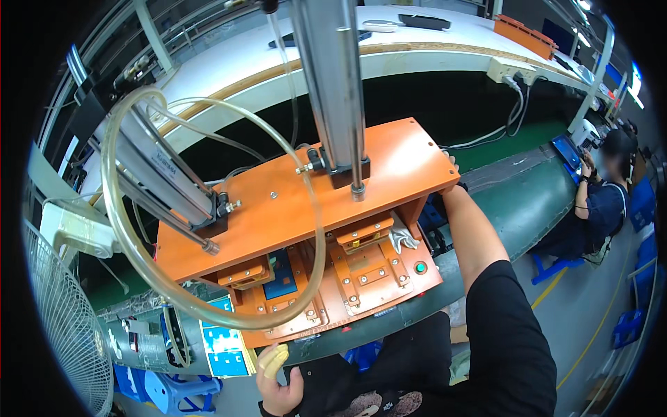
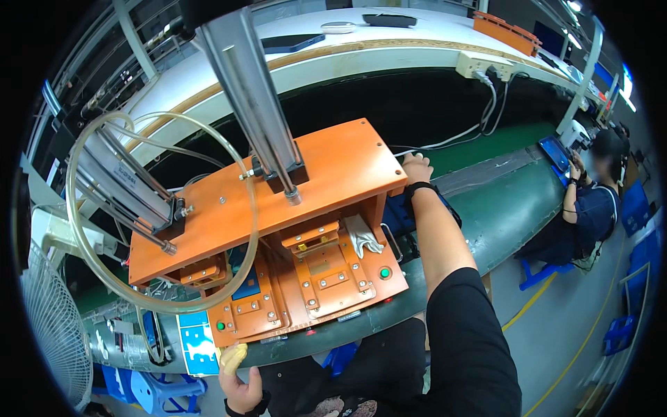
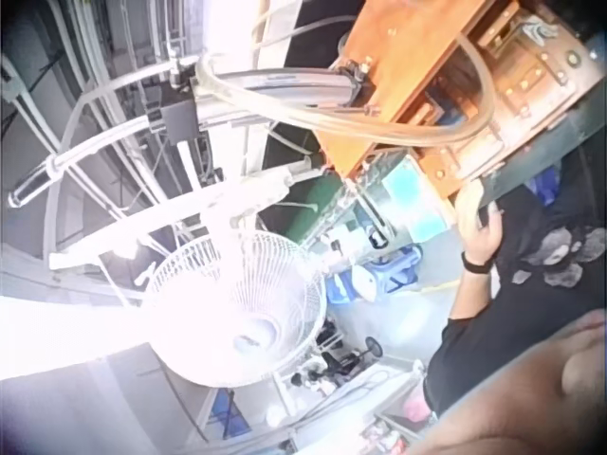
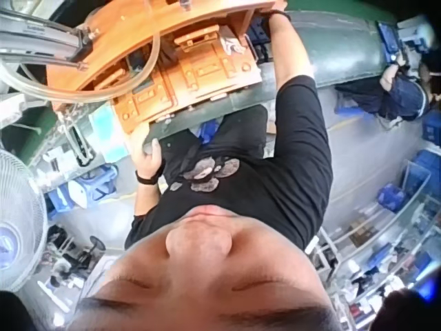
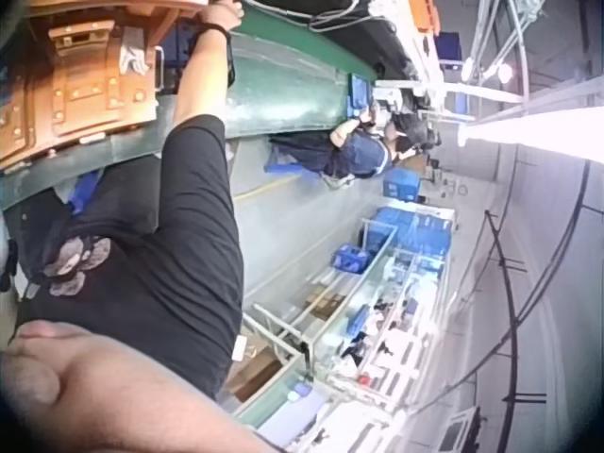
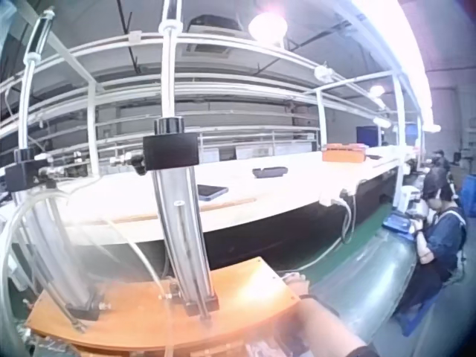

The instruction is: Operating a press machine to assemble electronic components, likely mobile phone frames or similar plastic-rubber-foam parts.

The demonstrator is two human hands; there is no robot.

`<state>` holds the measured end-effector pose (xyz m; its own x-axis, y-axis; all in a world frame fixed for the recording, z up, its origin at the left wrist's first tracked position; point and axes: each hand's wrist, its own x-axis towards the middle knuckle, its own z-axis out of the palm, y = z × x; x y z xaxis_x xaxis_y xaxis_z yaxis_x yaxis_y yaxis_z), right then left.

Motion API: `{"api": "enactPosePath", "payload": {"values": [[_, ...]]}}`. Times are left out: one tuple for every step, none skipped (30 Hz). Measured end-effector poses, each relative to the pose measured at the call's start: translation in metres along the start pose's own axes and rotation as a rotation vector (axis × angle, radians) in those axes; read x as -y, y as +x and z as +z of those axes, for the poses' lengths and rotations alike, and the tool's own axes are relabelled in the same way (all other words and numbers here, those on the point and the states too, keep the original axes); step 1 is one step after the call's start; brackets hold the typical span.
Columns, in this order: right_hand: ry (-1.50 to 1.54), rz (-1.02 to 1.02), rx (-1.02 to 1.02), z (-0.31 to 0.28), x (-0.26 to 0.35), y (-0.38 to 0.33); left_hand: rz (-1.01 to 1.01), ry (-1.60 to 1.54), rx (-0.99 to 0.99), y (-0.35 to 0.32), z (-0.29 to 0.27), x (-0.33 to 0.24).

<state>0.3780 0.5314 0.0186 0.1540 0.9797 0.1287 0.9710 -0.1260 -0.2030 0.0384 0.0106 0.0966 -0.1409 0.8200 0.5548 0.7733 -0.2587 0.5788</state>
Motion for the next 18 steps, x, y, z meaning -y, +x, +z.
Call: {"api": "enactPosePath", "payload": {"values": [[-0.030,-0.023,-0.035,0.001,0.003,-0.007,0.003,0.000,0.006,-0.003,-0.005,-0.001],[-0.016,-0.037,-0.018,-0.003,0.003,-0.015,-0.061,-0.004,0.028,-0.009,-0.009,0.000],[-0.054,-0.031,-0.016,-0.001,0.006,-0.013,-0.126,-0.008,0.052,-0.012,-0.012,0.000],[-0.041,-0.044,0.012,-0.002,0.009,-0.014,-0.162,0.011,0.058,-0.012,-0.016,-0.004],[-0.032,-0.045,0.029,-0.009,0.002,-0.009,-0.147,-0.004,0.065,-0.013,-0.013,-0.004],[-0.091,-0.041,0.042,0.005,-0.009,0.007,-0.167,-0.019,0.060,-0.017,-0.012,-0.002],[-0.039,-0.028,0.093,0.005,0.014,-0.002,-0.205,-0.001,0.043,-0.021,-0.016,0.000],[-0.023,-0.041,0.178,-0.017,0.036,-0.009,-0.222,0.025,0.045,-0.022,-0.019,0.000],[-0.022,-0.035,0.168,-0.025,0.036,-0.005,-0.212,0.020,0.043,-0.024,-0.017,0.002],[0.083,-0.046,0.186,-0.027,0.038,-0.002,-0.254,0.048,0.065,-0.025,-0.017,0.002],[0.189,-0.059,0.206,-0.028,0.041,0.000,-0.297,0.077,0.086,-0.025,-0.016,0.003],[0.295,-0.073,0.226,-0.029,0.045,0.002,-0.270,0.113,0.066,-0.024,-0.013,0.006],[0.401,-0.087,0.246,-0.030,0.047,0.003,-0.269,0.115,0.064,-0.023,-0.011,0.008],[0.506,-0.100,0.266,-0.031,0.049,0.003,-0.312,0.056,0.048,-0.022,-0.009,0.010],[0.605,-0.106,0.281,-0.034,0.044,0.001,-0.353,-0.012,0.038,-0.022,-0.007,0.010],[0.707,-0.115,0.304,-0.034,0.043,-0.004,-0.340,0.024,0.053,-0.021,-0.010,0.009],[0.807,-0.122,0.324,-0.034,0.040,-0.010,-0.341,0.021,0.057,-0.020,-0.012,0.009],[0.906,-0.126,0.339,-0.036,0.034,-0.016,-0.297,0.036,0.061,-0.020,-0.012,0.010]]}}
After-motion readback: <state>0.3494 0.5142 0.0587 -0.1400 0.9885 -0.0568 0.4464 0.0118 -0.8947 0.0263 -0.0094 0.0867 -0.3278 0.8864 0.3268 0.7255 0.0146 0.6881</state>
